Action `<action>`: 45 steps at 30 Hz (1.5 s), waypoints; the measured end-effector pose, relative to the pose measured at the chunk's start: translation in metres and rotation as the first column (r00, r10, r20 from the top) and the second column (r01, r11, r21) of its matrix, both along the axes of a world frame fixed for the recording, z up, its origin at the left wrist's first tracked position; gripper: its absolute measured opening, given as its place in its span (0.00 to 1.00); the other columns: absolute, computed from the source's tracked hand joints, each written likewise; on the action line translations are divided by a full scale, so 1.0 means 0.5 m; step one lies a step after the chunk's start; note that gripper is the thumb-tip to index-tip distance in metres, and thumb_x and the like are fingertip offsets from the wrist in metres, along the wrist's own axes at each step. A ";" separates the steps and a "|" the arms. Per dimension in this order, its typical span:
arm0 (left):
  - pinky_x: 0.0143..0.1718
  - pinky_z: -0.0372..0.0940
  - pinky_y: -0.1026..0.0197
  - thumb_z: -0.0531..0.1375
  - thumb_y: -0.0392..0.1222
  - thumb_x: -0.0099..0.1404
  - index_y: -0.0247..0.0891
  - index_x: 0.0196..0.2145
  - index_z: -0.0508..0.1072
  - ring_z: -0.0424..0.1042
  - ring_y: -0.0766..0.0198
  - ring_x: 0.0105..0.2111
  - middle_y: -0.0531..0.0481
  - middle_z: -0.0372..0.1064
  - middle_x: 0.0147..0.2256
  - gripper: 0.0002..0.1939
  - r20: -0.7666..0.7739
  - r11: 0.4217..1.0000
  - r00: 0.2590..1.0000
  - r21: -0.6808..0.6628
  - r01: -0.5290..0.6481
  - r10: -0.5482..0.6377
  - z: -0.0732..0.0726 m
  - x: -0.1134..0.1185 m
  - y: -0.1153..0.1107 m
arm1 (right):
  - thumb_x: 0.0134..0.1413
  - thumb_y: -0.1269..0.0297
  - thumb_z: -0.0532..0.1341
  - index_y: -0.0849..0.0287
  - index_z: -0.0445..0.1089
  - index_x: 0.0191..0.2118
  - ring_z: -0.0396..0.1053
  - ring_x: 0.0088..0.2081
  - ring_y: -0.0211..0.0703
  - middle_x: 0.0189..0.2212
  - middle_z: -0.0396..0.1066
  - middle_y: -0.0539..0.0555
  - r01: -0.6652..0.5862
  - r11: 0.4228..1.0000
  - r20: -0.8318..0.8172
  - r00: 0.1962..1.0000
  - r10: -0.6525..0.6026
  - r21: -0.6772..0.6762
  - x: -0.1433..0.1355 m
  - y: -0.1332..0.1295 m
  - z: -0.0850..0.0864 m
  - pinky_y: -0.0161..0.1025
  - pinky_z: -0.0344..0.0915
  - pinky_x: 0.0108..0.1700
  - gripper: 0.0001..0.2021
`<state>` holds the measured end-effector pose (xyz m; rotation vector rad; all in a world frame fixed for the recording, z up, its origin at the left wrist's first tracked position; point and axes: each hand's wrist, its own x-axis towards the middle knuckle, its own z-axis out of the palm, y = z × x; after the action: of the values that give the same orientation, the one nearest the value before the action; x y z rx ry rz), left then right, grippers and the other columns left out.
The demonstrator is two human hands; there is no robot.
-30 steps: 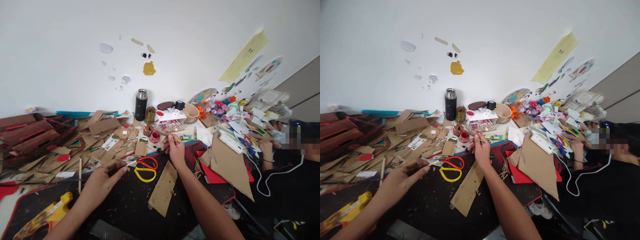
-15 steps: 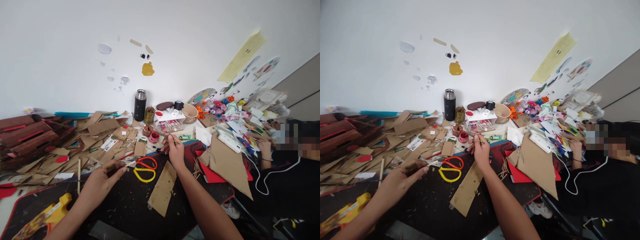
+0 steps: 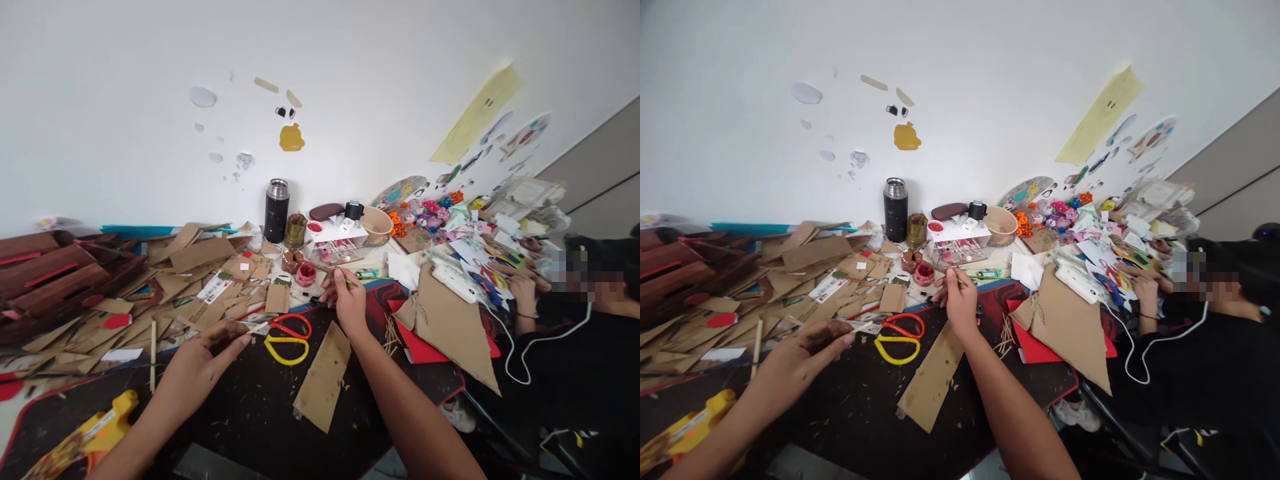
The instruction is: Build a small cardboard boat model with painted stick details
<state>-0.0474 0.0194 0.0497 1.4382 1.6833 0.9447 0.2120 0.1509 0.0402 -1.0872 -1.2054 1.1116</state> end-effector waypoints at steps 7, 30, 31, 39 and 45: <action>0.39 0.72 0.57 0.62 0.64 0.63 0.43 0.34 0.81 0.81 0.51 0.36 0.48 0.83 0.34 0.21 -0.003 1.000 1.000 0.024 -0.009 0.009 -0.008 -0.005 0.000 | 0.61 0.38 0.66 0.59 0.73 0.38 0.72 0.17 0.36 0.26 0.76 0.49 -0.002 1.000 0.017 1.000 0.002 -0.015 0.002 -0.009 -0.004 0.29 0.59 0.16 0.24; 0.38 0.69 0.56 0.55 0.56 0.69 0.46 0.37 0.80 0.83 0.50 0.38 0.48 0.85 0.39 0.18 -0.459 0.988 0.875 0.080 -0.128 0.151 0.004 -0.025 0.005 | 0.64 0.38 0.66 0.59 0.74 0.36 0.71 0.15 0.38 0.18 0.72 0.48 -0.316 0.943 -0.224 0.931 0.287 -0.102 -0.057 -0.123 0.072 0.29 0.60 0.16 0.25; 0.38 0.69 0.56 0.55 0.56 0.69 0.46 0.37 0.80 0.83 0.51 0.38 0.48 0.85 0.38 0.18 -0.459 0.989 0.876 0.080 -0.128 0.151 0.004 -0.024 0.005 | 0.64 0.38 0.66 0.59 0.74 0.36 0.71 0.15 0.38 0.19 0.72 0.49 -0.332 0.938 -0.223 0.926 0.303 -0.101 -0.060 -0.126 0.074 0.29 0.60 0.16 0.25; 0.38 0.69 0.56 0.56 0.58 0.67 0.47 0.36 0.81 0.82 0.51 0.36 0.48 0.85 0.38 0.18 -0.400 0.985 0.900 0.101 -0.143 0.172 0.008 -0.022 0.001 | 0.63 0.37 0.65 0.59 0.73 0.35 0.71 0.15 0.38 0.18 0.72 0.49 -0.371 0.923 -0.189 0.918 0.347 -0.105 -0.072 -0.140 0.080 0.29 0.61 0.17 0.26; 0.37 0.69 0.56 0.56 0.62 0.66 0.46 0.33 0.81 0.83 0.51 0.35 0.49 0.86 0.37 0.20 -0.289 0.982 0.939 0.083 -0.170 0.187 0.014 -0.022 0.002 | 0.61 0.35 0.66 0.58 0.73 0.35 0.70 0.15 0.38 0.19 0.71 0.48 -0.260 0.958 -0.183 0.955 0.235 -0.124 -0.057 -0.128 0.070 0.30 0.61 0.16 0.26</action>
<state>-0.0584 0.0206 0.0565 1.5446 2.0509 0.9141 0.1834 0.0870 0.0752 -0.9475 -1.1621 1.4762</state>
